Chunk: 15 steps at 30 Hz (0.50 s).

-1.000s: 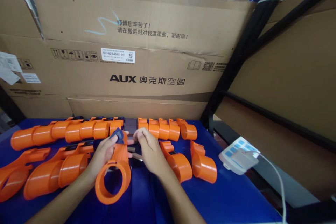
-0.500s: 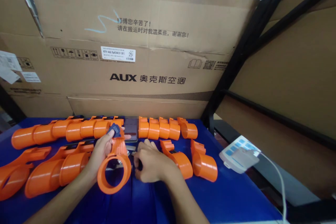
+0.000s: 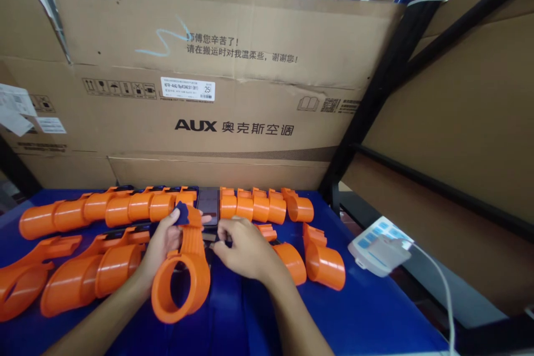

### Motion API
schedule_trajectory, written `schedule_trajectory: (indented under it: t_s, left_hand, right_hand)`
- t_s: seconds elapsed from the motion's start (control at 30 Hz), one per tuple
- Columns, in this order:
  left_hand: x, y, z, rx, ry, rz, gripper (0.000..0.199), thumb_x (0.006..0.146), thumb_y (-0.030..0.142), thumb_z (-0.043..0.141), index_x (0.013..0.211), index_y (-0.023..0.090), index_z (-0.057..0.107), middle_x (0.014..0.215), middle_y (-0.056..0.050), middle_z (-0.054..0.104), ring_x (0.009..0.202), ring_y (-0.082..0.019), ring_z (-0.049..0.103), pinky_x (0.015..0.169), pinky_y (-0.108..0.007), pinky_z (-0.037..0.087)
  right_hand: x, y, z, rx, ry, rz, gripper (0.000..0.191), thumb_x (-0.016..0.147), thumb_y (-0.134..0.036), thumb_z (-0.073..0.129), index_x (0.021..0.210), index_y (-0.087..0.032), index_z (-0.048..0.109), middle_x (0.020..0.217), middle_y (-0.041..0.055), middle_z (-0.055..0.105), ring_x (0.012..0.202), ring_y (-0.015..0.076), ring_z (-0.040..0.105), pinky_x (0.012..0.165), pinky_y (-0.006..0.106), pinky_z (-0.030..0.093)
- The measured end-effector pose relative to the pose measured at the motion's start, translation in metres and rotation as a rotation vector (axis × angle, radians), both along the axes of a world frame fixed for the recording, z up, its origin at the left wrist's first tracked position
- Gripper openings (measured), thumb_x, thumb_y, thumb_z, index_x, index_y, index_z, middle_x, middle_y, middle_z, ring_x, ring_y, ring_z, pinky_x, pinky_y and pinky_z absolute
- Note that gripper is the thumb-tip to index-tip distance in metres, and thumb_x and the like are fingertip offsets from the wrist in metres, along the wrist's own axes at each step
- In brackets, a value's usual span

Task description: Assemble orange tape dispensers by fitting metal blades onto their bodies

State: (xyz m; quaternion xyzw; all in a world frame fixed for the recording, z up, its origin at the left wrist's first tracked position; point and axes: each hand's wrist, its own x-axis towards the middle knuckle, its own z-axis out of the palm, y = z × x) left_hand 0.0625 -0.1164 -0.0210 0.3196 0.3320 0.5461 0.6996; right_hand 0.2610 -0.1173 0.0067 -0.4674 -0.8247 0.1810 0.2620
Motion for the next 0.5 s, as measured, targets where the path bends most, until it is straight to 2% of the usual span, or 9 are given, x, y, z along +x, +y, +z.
schedule_trajectory:
  t_s: [0.1,0.2,0.3,0.37,0.5]
  left_hand:
    - [0.005,-0.005,0.006,0.015,-0.031,-0.056,0.058,0.082,0.058,0.070,0.113,0.009,0.075,0.102,-0.017,0.080,0.101,-0.035,0.074,0.085,-0.041,0.060]
    - [0.010,-0.009,0.006,0.068,-0.081,-0.096,0.050,0.083,0.051,0.072,0.114,0.012,0.076,0.102,-0.014,0.080,0.104,-0.034,0.073,0.092,-0.042,0.057]
    - [0.010,-0.010,-0.002,0.071,-0.092,-0.157,0.047,0.083,0.047,0.072,0.114,0.013,0.076,0.103,-0.014,0.080,0.106,-0.035,0.073,0.096,-0.044,0.055]
    - [0.009,-0.006,-0.009,0.085,-0.032,-0.173,0.046,0.081,0.046,0.074,0.115,0.014,0.076,0.103,-0.013,0.080,0.106,-0.035,0.073,0.095,-0.044,0.055]
    - [0.007,0.003,-0.020,0.096,0.069,-0.093,0.049,0.079,0.044,0.077,0.120,0.016,0.074,0.104,-0.012,0.080,0.106,-0.035,0.073,0.092,-0.044,0.056]
  right_hand:
    - [0.001,0.002,-0.001,0.020,0.124,-0.073,0.013,0.079,-0.011,0.058,0.071,-0.022,0.056,0.065,-0.0032,0.057,0.061,0.0153,0.050,0.057,0.027,0.033]
    - [0.001,0.006,-0.005,0.056,0.325,-0.113,0.010,0.088,-0.021,0.060,0.079,-0.022,0.064,0.065,-0.0023,0.061,0.059,0.0159,0.053,0.057,0.027,0.038]
    - [-0.002,0.009,-0.007,0.111,0.505,-0.163,0.018,0.096,-0.036,0.061,0.089,-0.022,0.070,0.078,0.0021,0.070,0.071,0.0204,0.064,0.067,0.031,0.049]
    - [-0.007,0.010,-0.007,0.133,0.576,-0.190,0.021,0.096,-0.041,0.063,0.091,-0.022,0.072,0.087,0.0045,0.075,0.082,0.0239,0.069,0.077,0.035,0.053]
    - [-0.013,0.007,-0.006,0.097,0.691,-0.180,0.025,0.094,-0.046,0.066,0.100,-0.022,0.073,0.097,0.0064,0.077,0.092,0.0267,0.071,0.087,0.040,0.056]
